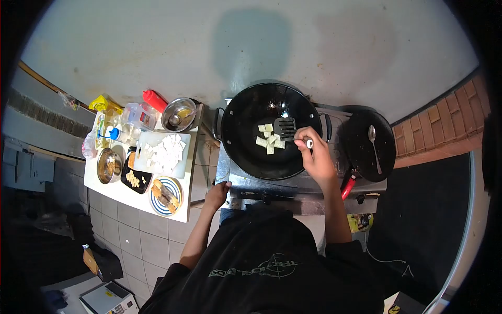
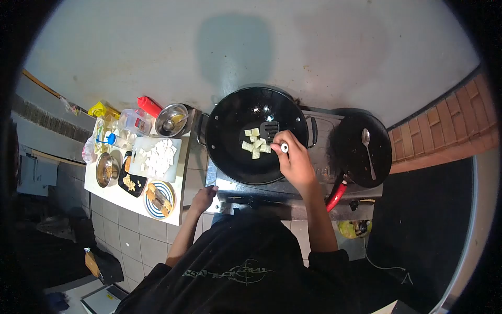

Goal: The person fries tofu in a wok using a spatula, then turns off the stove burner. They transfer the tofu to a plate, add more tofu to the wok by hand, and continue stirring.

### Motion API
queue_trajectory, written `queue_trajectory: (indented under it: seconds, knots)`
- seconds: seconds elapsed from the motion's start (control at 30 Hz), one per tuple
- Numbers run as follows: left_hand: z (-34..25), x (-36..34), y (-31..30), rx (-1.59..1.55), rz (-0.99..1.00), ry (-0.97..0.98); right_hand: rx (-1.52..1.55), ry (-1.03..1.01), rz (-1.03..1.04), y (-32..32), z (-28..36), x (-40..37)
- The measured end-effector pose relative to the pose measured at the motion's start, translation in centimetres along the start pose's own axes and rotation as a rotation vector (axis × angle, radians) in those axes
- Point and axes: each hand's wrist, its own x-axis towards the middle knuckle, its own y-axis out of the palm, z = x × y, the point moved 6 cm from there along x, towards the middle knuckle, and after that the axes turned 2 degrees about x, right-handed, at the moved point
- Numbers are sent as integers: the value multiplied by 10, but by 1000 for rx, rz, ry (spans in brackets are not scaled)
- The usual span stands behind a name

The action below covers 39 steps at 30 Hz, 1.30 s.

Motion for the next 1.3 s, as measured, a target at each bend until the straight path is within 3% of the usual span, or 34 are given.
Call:
queue_trajectory:
  seconds: [1.3]
  knots:
    - [-4,-3,-3,-52,5,39,-85,-29,-38,18,7,3]
